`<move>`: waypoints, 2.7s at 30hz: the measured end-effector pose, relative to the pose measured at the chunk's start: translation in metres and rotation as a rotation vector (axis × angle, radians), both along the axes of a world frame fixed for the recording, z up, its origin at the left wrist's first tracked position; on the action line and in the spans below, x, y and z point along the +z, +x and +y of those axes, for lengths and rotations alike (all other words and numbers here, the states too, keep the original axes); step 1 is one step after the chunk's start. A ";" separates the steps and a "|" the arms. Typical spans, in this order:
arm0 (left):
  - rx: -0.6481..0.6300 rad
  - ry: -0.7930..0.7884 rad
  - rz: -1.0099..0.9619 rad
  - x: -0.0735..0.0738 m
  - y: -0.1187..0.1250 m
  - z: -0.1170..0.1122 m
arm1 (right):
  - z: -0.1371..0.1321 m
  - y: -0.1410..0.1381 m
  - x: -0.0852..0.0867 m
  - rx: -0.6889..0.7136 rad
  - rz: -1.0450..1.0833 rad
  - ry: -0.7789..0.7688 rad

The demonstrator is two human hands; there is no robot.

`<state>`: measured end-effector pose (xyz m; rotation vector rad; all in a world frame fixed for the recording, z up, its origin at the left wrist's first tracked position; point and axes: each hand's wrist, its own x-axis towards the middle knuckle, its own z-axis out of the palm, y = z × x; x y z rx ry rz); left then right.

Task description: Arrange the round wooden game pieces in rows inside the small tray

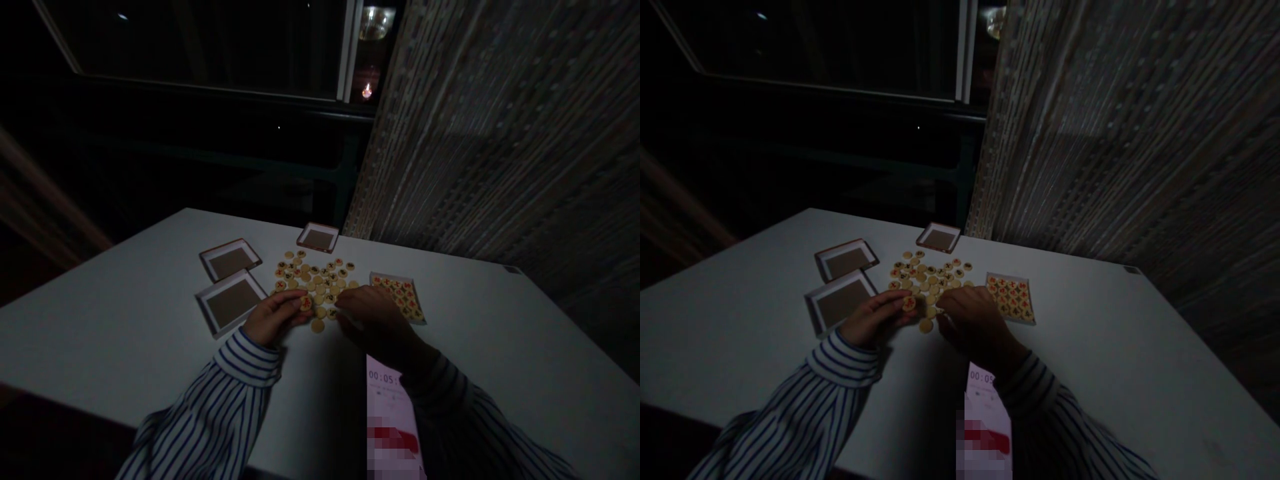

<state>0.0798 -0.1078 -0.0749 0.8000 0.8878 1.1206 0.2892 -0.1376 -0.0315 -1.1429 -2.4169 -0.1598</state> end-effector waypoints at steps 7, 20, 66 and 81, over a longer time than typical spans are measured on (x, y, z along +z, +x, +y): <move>-0.045 0.035 0.015 0.001 -0.003 0.002 | 0.014 -0.041 0.009 -0.002 -0.081 -0.028; 0.112 0.169 0.121 -0.001 -0.010 0.008 | 0.021 -0.055 0.009 -0.020 -0.092 -0.049; 0.467 0.503 0.782 -0.017 -0.011 0.012 | 0.024 -0.042 -0.025 0.154 -0.543 -0.158; 0.415 0.527 0.777 -0.019 -0.008 0.011 | 0.026 -0.044 -0.023 0.143 -0.458 -0.190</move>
